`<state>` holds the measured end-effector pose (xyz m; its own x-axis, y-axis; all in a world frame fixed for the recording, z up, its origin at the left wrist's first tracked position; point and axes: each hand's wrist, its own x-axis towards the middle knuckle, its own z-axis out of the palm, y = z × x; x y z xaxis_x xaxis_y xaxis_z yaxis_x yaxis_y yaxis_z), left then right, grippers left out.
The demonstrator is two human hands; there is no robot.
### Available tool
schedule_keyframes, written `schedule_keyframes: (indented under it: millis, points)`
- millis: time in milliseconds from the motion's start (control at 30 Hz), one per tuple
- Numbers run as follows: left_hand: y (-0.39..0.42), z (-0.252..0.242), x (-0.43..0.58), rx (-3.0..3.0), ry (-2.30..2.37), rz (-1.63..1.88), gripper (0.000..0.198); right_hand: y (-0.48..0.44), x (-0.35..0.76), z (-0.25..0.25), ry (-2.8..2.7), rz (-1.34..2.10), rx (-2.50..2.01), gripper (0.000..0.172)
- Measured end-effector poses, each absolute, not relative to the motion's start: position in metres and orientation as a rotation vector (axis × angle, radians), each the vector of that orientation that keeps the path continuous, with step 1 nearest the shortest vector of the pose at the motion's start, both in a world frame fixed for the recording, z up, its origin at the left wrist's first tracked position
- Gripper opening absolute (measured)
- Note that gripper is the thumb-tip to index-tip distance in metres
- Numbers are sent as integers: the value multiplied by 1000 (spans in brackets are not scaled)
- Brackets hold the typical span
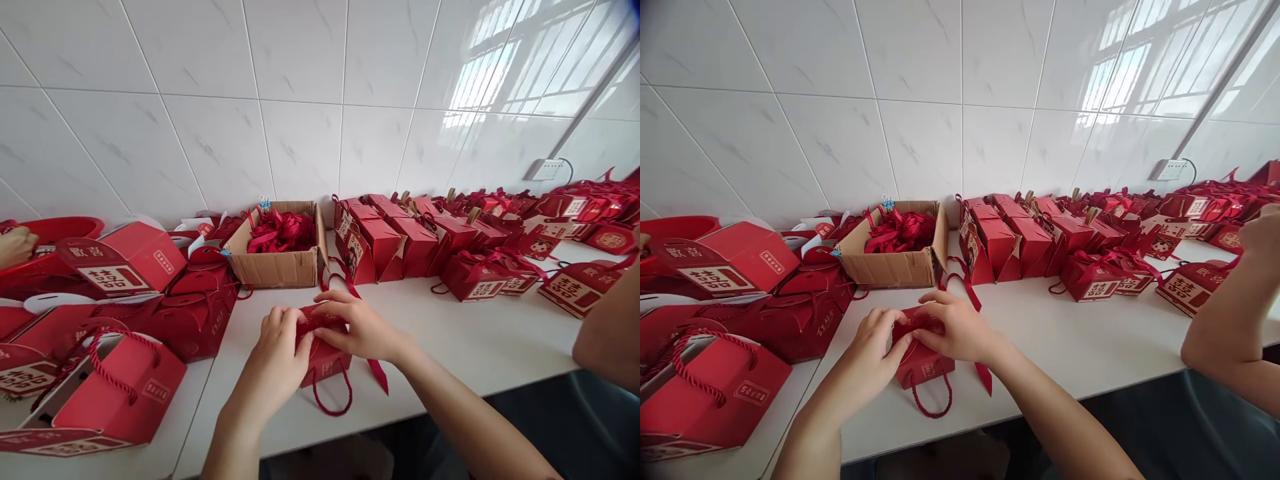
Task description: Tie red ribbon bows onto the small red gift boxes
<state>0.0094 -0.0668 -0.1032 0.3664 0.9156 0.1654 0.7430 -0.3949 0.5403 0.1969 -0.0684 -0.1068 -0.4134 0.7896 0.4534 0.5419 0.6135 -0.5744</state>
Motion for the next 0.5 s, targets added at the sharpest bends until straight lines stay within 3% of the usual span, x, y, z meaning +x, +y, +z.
schedule_keyframes:
  millis: [233,500]
  points:
    - [-62,-94,12,2279,1505,386,28,-69,203,-114,-2076,528,-989,26]
    - [-61,-90,15,2276,1397,455,32,-68,199,-126,-2032,531,-958,27]
